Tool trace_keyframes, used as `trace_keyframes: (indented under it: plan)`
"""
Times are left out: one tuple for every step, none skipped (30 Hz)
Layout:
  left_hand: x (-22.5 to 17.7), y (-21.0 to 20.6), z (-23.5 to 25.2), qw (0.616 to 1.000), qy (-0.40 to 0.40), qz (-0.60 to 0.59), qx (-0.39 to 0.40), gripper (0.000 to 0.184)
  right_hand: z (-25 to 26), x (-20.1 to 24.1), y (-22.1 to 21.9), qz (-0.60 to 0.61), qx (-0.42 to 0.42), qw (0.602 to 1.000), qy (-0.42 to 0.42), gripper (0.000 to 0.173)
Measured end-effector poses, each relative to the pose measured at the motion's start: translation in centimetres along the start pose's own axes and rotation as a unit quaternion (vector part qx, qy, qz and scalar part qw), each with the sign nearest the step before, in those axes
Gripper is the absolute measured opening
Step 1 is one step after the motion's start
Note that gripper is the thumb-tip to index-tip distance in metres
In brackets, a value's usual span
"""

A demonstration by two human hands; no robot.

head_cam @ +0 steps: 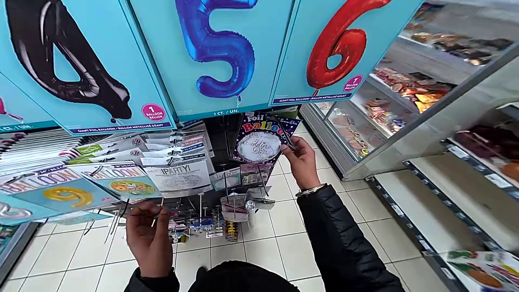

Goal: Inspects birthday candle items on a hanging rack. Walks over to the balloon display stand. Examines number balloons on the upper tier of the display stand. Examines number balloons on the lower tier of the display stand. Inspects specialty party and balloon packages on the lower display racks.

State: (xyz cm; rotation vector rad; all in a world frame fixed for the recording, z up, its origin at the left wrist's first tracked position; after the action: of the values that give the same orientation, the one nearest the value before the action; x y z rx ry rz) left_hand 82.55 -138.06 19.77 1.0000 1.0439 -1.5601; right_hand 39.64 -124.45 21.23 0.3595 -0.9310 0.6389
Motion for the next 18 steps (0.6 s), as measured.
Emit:
trace_keyframes:
  plan:
    - [0.1,-0.1,-0.3,1.0,0.006,-0.002,0.001,0.034,-0.3,-0.1,-0.5,0.028,0.012,1.0,-0.006,0.024]
    - [0.2,-0.3,-0.6,1.0,0.011,-0.002,0.001,0.034,-0.6,0.0,-0.9,0.05,0.026,0.998,-0.015,0.021]
    - [0.2,-0.4,-0.8,1.0,0.015,-0.006,0.002,0.033,-0.9,0.1,-1.1,0.062,0.038,0.997,-0.028,0.023]
    - [0.1,-0.7,-0.9,1.0,0.016,-0.011,0.004,0.033,-1.3,0.5,-1.2,0.064,0.052,0.996,-0.044,0.025]
    - [0.1,-0.9,-1.1,1.0,0.017,-0.015,0.006,0.034,-1.6,0.8,-1.1,0.069,0.061,0.994,-0.051,0.027]
    - [0.0,-1.1,-1.2,1.0,0.017,-0.018,0.008,0.034,-1.9,1.2,-0.9,0.072,0.067,0.994,-0.051,0.027]
    - [0.0,-1.2,-1.4,1.0,0.017,-0.02,0.01,0.035,-2.1,1.7,-0.6,0.075,0.07,0.994,-0.047,0.027]
    - [-0.1,-1.4,-1.6,0.999,0.02,-0.021,0.014,0.034,-2.3,2.1,-0.2,0.078,0.068,0.994,-0.043,0.027]
    - [-0.2,-1.7,-1.8,0.999,0.02,-0.023,0.02,0.034,-2.5,2.7,0.3,0.08,0.066,0.994,-0.039,0.028]
    - [-0.3,-2.0,-2.0,0.999,0.021,-0.025,0.026,0.033,-2.8,3.1,0.8,0.082,0.064,0.994,-0.036,0.029]
    - [-0.4,-2.4,-2.2,0.999,0.021,-0.028,0.033,0.031,-2.9,3.6,1.2,0.091,0.063,0.993,-0.032,0.029]
    - [-0.4,-2.7,-2.4,0.999,0.021,-0.03,0.04,0.03,-3.0,4.1,1.4,0.097,0.061,0.993,-0.031,0.028]
    - [-0.4,-3.0,-2.7,0.998,0.024,-0.031,0.047,0.03,-3.2,4.4,1.6,0.098,0.062,0.993,-0.033,0.028]
    - [-0.3,-3.3,-3.1,0.998,0.03,-0.032,0.054,0.031,-3.4,4.6,1.8,0.094,0.062,0.993,-0.037,0.028]
    - [-0.3,-3.5,-3.3,0.997,0.035,-0.031,0.062,0.031,-3.4,4.7,2.0,0.092,0.058,0.993,-0.039,0.029]
    - [-0.4,-3.9,-3.5,0.996,0.036,-0.034,0.069,0.031,-3.3,4.7,2.3,0.095,0.049,0.994,-0.035,0.028]
    - [-0.5,-4.2,-3.7,0.996,0.036,-0.038,0.077,0.031,-3.3,4.7,2.5,0.096,0.042,0.994,-0.033,0.028]
    - [-0.6,-4.5,-4.0,0.995,0.037,-0.039,0.084,0.031,-3.5,4.8,2.8,0.098,0.04,0.994,-0.036,0.028]
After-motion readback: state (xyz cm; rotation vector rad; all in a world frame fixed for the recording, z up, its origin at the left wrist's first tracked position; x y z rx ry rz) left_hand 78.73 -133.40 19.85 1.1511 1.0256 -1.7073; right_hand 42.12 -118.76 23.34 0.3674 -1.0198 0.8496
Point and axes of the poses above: each hand's wrist, its own z-axis towards the middle knuckle, its own y-axis out of the back of the hand, x = y × z, the point moved 8 cm from there along z, towards the middle knuckle, and after that the axes turned 8 degrees about y, right-handed, at the moved point
